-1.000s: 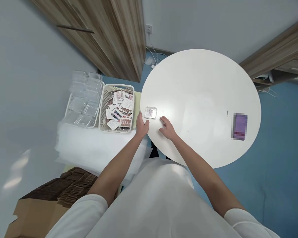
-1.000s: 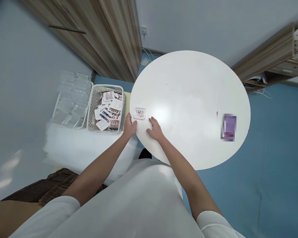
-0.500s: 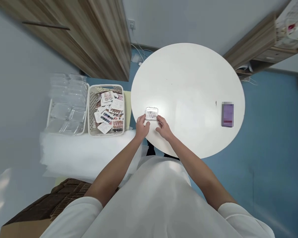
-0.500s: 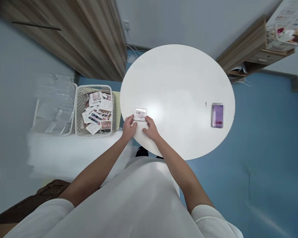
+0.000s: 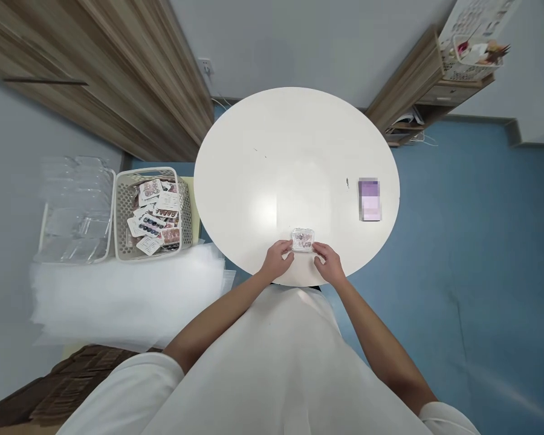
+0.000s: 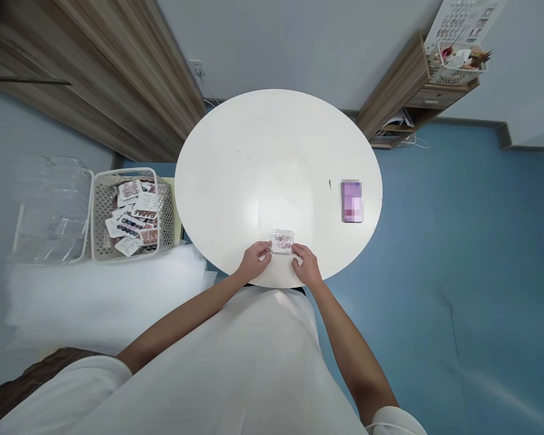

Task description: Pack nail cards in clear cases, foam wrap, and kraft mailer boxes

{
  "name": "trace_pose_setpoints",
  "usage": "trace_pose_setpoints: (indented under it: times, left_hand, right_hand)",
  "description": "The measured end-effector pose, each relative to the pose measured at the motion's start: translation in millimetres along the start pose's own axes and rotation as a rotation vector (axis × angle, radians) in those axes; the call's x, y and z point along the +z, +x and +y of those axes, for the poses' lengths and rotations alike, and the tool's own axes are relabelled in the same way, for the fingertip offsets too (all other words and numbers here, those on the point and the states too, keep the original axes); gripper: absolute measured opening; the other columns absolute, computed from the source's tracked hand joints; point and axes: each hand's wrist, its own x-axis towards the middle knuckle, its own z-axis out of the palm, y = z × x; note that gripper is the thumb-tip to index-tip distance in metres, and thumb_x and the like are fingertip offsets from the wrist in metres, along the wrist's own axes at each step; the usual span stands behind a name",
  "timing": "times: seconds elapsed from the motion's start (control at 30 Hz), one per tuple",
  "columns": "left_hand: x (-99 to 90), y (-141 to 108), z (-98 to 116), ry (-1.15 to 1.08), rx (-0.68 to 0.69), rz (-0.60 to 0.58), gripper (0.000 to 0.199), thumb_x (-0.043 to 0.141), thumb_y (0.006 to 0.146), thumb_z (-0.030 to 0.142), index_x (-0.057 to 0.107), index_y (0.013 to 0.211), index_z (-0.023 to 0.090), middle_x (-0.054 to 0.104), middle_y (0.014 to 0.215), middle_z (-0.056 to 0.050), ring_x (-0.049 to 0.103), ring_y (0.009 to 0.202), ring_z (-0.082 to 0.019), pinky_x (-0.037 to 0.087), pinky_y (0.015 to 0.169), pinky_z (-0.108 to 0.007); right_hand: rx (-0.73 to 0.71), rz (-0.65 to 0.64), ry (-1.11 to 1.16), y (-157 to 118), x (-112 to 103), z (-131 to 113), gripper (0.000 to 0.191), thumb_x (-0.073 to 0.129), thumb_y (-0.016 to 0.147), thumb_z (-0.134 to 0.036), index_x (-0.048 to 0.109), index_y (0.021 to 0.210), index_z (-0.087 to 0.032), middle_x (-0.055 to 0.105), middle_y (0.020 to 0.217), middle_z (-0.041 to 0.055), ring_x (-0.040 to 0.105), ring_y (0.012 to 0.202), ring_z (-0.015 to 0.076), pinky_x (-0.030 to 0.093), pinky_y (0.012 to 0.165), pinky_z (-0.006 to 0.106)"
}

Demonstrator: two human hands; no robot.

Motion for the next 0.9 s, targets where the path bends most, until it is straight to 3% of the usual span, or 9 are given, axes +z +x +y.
trace_pose_setpoints:
  times: [0.13,0.33,0.43,0.57,0.63,0.73,0.9]
  left_hand:
    - [23.6,-11,1,0.026,-0.051,0.038,0.037,0.046,0.076,0.018,0.056,0.112,0.017,0.058,0.104,-0.008,0.060,0.083,-0.014,0.054,0.069,-0.027]
    - [38.4,-23,0,0.192,-0.103,0.104,0.036,0.045,0.077,0.020,0.054,0.112,0.018,0.059,0.101,-0.007,0.059,0.083,-0.015,0.053,0.073,-0.031]
    - [36.8,-24,3,0.350,-0.054,0.096,0.043,0.047,0.076,0.022,0.048,0.119,0.016,0.055,0.108,-0.009,0.056,0.094,-0.018,0.049,0.082,-0.035]
    - [28.2,-23,4,0.527,0.075,0.016,0.057,0.050,0.074,0.024,0.036,0.129,0.016,0.040,0.129,-0.013,0.039,0.118,-0.025,0.039,0.095,-0.041]
    - [23.5,-21,3,0.597,0.122,-0.071,0.057,0.049,0.074,0.023,0.036,0.129,0.018,0.037,0.132,-0.012,0.036,0.120,-0.026,0.036,0.096,-0.045]
    - [19.1,-18,-1,0.650,0.167,-0.148,0.056,0.048,0.074,0.021,0.035,0.129,0.019,0.038,0.131,-0.013,0.039,0.117,-0.027,0.037,0.093,-0.046]
    - [17.8,-14,-6,0.666,0.241,-0.135,0.056,0.049,0.073,0.021,0.036,0.127,0.018,0.041,0.128,-0.013,0.041,0.114,-0.027,0.038,0.091,-0.043]
  right_hand:
    - [-0.053,-0.058,-0.062,-4,-13,20,0.039,0.039,0.077,-0.018,0.055,0.112,-0.021,0.055,0.114,0.0068,0.059,0.092,0.0175,0.050,0.083,0.036]
    - [-0.186,-0.189,-0.171,-6,-8,40,0.042,0.037,0.080,-0.018,0.050,0.119,-0.023,0.054,0.114,0.0070,0.055,0.101,0.0198,0.047,0.087,0.038]
    - [-0.229,-0.198,-0.255,-5,-6,39,0.041,0.042,0.081,-0.023,0.046,0.122,-0.021,0.050,0.118,0.0102,0.050,0.108,0.0225,0.045,0.088,0.040]
    - [-0.389,-0.229,-0.422,4,-5,25,0.054,0.056,0.074,-0.029,0.041,0.125,-0.019,0.037,0.133,0.0136,0.034,0.123,0.0289,0.036,0.095,0.046]
    - [-0.460,-0.267,-0.489,11,-3,18,0.056,0.060,0.072,-0.027,0.041,0.124,-0.019,0.032,0.137,0.0124,0.027,0.127,0.0303,0.033,0.097,0.048]
    - [-0.489,-0.288,-0.549,23,1,15,0.045,0.056,0.075,-0.022,0.045,0.117,-0.017,0.035,0.136,0.0128,0.028,0.127,0.0298,0.035,0.096,0.047]
    - [-0.551,-0.270,-0.535,29,7,19,0.029,0.047,0.079,-0.017,0.050,0.108,-0.014,0.042,0.130,0.0143,0.032,0.125,0.0274,0.035,0.099,0.045]
